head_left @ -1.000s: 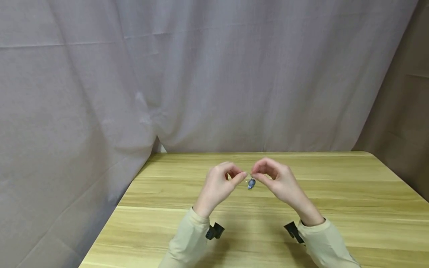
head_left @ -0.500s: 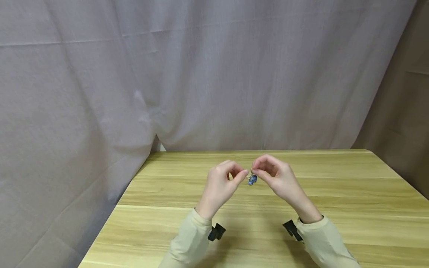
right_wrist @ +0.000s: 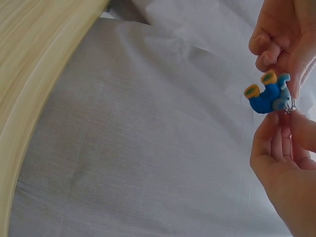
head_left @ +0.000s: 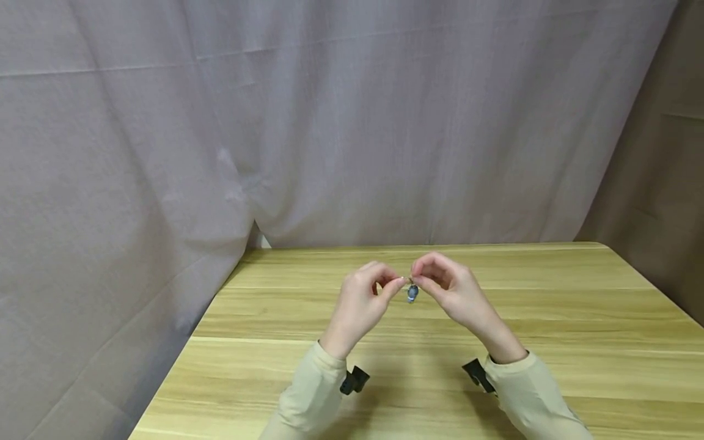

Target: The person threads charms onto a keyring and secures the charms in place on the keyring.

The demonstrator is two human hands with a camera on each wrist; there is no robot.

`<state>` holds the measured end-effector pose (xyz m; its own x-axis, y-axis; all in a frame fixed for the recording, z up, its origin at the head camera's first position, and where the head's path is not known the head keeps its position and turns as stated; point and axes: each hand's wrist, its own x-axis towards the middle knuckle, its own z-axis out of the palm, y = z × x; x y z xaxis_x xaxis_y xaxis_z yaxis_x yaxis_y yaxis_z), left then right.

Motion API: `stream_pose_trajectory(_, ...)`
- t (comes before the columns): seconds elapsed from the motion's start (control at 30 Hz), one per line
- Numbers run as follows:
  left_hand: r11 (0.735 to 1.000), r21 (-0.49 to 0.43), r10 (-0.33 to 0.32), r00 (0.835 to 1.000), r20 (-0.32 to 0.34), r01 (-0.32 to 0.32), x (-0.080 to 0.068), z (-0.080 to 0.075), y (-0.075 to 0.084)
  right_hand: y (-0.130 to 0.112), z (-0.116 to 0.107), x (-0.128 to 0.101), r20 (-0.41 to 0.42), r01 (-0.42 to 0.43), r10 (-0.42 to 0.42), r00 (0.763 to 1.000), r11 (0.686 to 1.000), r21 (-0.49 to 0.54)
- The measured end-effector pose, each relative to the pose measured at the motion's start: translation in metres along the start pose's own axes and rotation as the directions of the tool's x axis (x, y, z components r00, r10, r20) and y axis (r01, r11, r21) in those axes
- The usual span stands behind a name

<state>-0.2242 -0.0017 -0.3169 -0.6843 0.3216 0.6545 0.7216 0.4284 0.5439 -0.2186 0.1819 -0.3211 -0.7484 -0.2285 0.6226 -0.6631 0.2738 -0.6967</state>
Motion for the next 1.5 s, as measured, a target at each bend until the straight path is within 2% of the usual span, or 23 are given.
stream_pose_trajectory(0.17, 0.999, -0.045, 0.005, 1.000, 0.024, -0.004, 0.0001, 0.0010, 0.0003, 0.0007, 0.0006, 0.0001, 0.000, 0.013, -0.013, 1.000, 1.000, 0.018)
stream_pose_trajectory(0.4, 0.996, -0.080, 0.035, 0.999, 0.006, -0.034, 0.0000, 0.0017, -0.0011, 0.0026, 0.0009, -0.0005, 0.008, 0.055, -0.055, 0.998, 0.998, 0.027)
stream_pose_trajectory(0.63, 0.991, -0.134, 0.009, 1.000, -0.005, -0.010, 0.0003, 0.0029, -0.0028, 0.0027, 0.0004, -0.0020, 0.037, 0.078, -0.080, 0.996, 0.995, 0.067)
stream_pose_trajectory(0.73, 0.989, -0.144, 0.018, 1.000, -0.010, -0.019, 0.0000, 0.0022, -0.0033, 0.0026, -0.0004, -0.0023, 0.051, 0.083, -0.088, 0.995, 0.993, 0.079)
stream_pose_trajectory(1.07, 0.989, -0.144, 0.048, 0.999, 0.024, -0.044, 0.0003, 0.0005, -0.0020, 0.0042, -0.0010, -0.0011, 0.087, 0.223, -0.227, 0.970, 0.973, 0.054)
stream_pose_trajectory(1.27, 0.984, -0.174, 0.036, 0.999, 0.028, -0.031, 0.0006, 0.0017, -0.0028, 0.0062, -0.0024, -0.0009, 0.075, 0.248, -0.252, 0.965, 0.967, 0.065)
stream_pose_trajectory(1.4, 0.966, -0.260, 0.011, 0.999, 0.042, 0.001, 0.0004, 0.0025, -0.0039, 0.0061, -0.0032, -0.0010, 0.053, 0.223, -0.228, 0.972, 0.971, 0.081)
stream_pose_trajectory(1.5, 0.933, -0.360, -0.008, 0.998, 0.057, 0.028, 0.0006, 0.0022, -0.0035, 0.0049, -0.0041, -0.0011, 0.039, 0.202, -0.206, 0.978, 0.975, 0.095)
